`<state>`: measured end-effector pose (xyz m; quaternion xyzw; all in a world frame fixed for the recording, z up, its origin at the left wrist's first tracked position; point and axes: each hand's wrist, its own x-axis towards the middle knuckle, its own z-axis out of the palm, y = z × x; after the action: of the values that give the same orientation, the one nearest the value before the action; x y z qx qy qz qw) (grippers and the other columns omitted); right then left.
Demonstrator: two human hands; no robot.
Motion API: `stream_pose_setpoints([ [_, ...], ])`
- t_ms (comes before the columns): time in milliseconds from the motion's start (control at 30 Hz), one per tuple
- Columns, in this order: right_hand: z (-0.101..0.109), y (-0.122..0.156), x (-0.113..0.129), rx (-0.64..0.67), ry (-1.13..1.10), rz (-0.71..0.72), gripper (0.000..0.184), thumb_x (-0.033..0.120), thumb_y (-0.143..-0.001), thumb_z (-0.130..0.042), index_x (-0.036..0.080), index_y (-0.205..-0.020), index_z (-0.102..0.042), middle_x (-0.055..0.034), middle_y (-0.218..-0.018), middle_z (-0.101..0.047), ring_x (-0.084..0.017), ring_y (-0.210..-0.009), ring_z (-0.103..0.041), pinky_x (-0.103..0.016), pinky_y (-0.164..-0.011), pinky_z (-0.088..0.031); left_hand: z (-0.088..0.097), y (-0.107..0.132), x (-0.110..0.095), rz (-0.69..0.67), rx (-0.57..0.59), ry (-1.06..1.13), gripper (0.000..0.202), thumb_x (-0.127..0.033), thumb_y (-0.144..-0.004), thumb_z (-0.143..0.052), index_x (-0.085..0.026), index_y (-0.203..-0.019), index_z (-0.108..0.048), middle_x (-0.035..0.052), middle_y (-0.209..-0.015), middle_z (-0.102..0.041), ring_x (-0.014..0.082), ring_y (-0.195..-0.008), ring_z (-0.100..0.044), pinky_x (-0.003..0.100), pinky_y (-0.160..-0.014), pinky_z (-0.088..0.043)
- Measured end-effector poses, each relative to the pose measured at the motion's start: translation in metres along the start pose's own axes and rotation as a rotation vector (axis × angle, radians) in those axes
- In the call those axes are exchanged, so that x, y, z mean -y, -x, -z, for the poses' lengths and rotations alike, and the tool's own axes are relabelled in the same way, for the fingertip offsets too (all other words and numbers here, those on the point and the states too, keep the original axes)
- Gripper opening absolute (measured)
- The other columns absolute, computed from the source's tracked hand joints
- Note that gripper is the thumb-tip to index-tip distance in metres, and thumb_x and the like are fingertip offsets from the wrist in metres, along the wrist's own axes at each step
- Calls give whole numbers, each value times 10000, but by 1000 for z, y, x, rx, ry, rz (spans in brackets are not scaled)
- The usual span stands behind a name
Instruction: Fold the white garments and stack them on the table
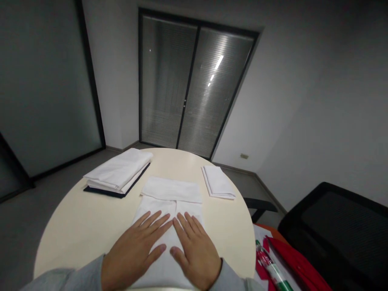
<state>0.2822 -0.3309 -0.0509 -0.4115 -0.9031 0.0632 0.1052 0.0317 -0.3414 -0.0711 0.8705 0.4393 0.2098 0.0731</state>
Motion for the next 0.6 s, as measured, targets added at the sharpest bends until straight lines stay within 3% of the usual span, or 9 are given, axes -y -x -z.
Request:
stream_pose_setpoints([
  [133,-2,7,-3,17,-5,-31,716,464,-1030,-540,191,-1648,-301,-84,-1713,-250,-319,-1594,-210,-551,-1302,-227,8,6,6,35,-15,58,613,-484,-1025,-574,-426,-1603,-377,-13,-1646,-432,276,-1513,-427,504,-1281,-294],
  [233,3,9,-1,40,-34,-45,720,428,-1018,-554,166,-1643,-311,-87,-1712,-251,-318,-1597,-199,-547,-1307,-205,14,6,12,70,37,80,576,-514,-1016,-570,-429,-1572,-446,-17,-1635,-456,277,-1503,-444,497,-1279,-290],
  [300,10,6,-2,53,-82,-45,719,420,-995,-586,176,-1629,-352,-87,-1700,-298,-324,-1588,-236,-552,-1302,-212,21,-1,19,144,16,69,534,-510,-1004,-572,-375,-1520,-547,14,-1589,-531,296,-1464,-495,496,-1261,-318],
  [367,19,-3,-10,12,-160,-87,668,409,-970,-609,190,-1580,-448,-101,-1645,-431,-316,-1528,-380,-523,-1271,-296,31,-14,32,271,-95,42,508,-475,-1008,-538,-270,-1467,-609,79,-1518,-607,310,-1408,-543,483,-1229,-363],
  [433,31,-21,-25,-114,-221,-230,546,368,-968,-579,187,-1482,-553,-120,-1523,-581,-280,-1400,-536,-449,-1203,-390,41,-34,47,394,-205,9,533,-417,-1021,-477,-151,-1475,-565,159,-1486,-604,319,-1376,-553,470,-1194,-397],
  [500,39,-45,-49,-251,-232,-425,460,326,-984,-509,158,-1405,-587,-150,-1384,-656,-257,-1276,-608,-396,-1130,-430,46,-56,65,481,-219,-14,550,-337,-1017,-452,-79,-1502,-478,219,-1491,-551,322,-1358,-555,459,-1162,-416],
  [600,40,-80,-90,-260,-238,-614,460,343,-982,-539,108,-1377,-575,-179,-1175,-714,-273,-1120,-664,-409,-1022,-465,42,-83,86,552,-185,-8,523,-190,-959,-488,-68,-1468,-477,247,-1469,-514,312,-1268,-611,436,-1106,-446],
])
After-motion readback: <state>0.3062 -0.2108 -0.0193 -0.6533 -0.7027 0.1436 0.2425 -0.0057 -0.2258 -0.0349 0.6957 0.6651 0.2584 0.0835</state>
